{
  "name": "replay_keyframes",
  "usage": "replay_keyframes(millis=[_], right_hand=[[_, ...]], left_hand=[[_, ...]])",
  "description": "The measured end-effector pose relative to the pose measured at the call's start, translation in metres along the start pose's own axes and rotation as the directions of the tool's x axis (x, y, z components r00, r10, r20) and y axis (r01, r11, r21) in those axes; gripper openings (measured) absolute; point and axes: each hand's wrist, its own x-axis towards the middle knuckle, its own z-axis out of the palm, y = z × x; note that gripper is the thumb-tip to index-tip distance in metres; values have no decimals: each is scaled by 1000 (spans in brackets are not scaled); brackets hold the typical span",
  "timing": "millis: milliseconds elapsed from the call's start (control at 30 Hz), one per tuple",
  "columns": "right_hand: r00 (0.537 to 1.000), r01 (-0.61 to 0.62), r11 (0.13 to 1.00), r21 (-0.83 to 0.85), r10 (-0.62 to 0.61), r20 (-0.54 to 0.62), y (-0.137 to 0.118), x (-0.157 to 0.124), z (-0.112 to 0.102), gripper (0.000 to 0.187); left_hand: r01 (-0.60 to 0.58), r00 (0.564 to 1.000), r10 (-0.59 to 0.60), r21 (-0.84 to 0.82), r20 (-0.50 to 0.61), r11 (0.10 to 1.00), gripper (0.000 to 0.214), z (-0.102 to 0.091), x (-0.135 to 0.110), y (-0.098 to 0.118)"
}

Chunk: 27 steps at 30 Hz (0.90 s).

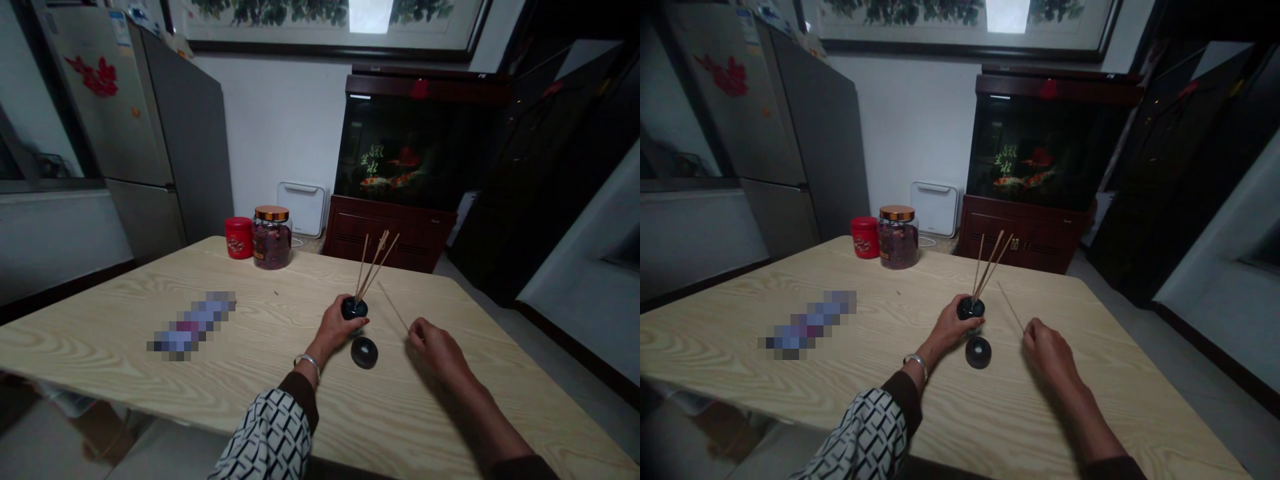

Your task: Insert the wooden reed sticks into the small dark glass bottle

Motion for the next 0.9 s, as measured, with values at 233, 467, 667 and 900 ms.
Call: replay_keyframes(millis=[233, 467, 667, 900], right_hand=[[928, -32, 444, 896, 346, -138, -18, 20, -26, 41], [908, 204, 343, 917, 283, -308, -82, 46, -41, 28], [925, 256, 469, 845, 136, -356, -99, 63, -21, 26], [934, 250, 536, 807, 87, -347, -104, 72, -3, 28]], left_hand=[[4, 1000, -4, 0, -7, 1000, 65, -1, 0, 1], [17, 1000, -17, 0, -6, 1000, 65, -1, 0, 5], [2, 1000, -2, 20, -9, 1000, 65, -1, -1, 2], [-17, 1000, 18, 25, -5, 1000, 62, -1, 1, 3]])
